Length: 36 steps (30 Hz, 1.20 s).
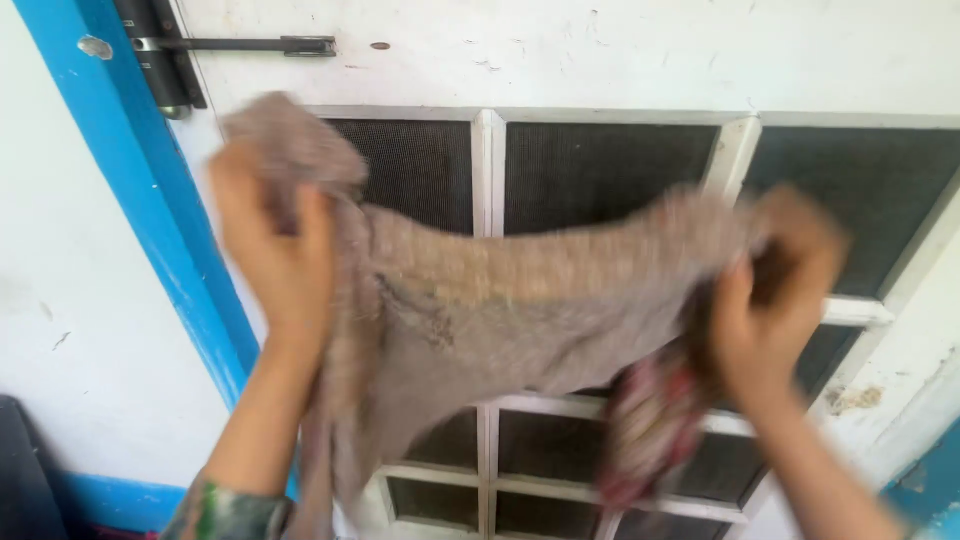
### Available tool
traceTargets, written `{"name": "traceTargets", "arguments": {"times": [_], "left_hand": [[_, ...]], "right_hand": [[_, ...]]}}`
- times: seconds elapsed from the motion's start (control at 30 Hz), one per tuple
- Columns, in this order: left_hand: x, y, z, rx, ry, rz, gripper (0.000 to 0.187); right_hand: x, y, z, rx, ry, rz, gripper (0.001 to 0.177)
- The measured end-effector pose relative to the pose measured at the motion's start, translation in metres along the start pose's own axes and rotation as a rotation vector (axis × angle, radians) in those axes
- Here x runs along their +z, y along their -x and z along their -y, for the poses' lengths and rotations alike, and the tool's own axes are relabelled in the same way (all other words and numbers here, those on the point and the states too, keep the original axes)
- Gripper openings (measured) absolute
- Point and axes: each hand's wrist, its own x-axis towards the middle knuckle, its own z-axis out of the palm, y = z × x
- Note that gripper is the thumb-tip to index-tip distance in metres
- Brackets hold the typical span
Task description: Wiping down the frame and screen of a white paneled door with a cloth.
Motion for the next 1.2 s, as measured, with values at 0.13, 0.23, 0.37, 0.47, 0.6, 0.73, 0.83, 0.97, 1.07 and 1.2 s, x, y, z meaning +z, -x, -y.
{"name": "traceTargets", "arguments": {"times": [0.13,0.23,0.37,0.47,0.6,0.73,0.83,0.97,1.07,1.2], "left_hand": [[0.050,-0.021,0.033,0.364,-0.317,0.237,0.038],[0.077,-0.043,0.079,0.531,-0.357,0.255,0.023],[0.071,-0.052,0.100,0.616,-0.290,0.166,0.019],[0.063,-0.049,0.108,0.504,-0.309,0.093,0.020],[0.084,-0.038,0.103,0.405,-0.401,0.023,0.021],[0.137,-0.036,0.056,0.644,-0.218,0.231,0.012],[0.150,-0.035,0.025,0.652,-0.102,0.371,0.016],[0.137,-0.022,0.036,0.582,-0.107,0.446,0.022],[0.116,-0.011,0.056,0.482,-0.160,0.333,0.022],[0.112,0.008,0.066,0.356,-0.125,0.256,0.028]], "right_hand": [[0.033,-0.097,-0.002,-0.441,0.384,0.078,0.043],[0.070,-0.125,-0.030,-0.672,0.642,0.170,0.029],[0.145,-0.139,-0.044,-0.861,0.408,0.303,0.016],[0.192,-0.145,-0.009,-0.946,0.358,0.346,0.012],[0.154,-0.151,-0.003,-0.981,0.351,0.476,0.005],[0.082,-0.160,-0.021,-0.972,0.450,0.680,0.021],[0.039,-0.157,-0.045,-0.902,0.568,0.705,0.029],[0.047,-0.152,-0.043,-0.881,0.678,0.654,0.023],[0.103,-0.151,0.005,-0.958,0.480,0.621,0.025],[0.149,-0.154,0.015,-0.883,0.367,0.672,0.019]]}}
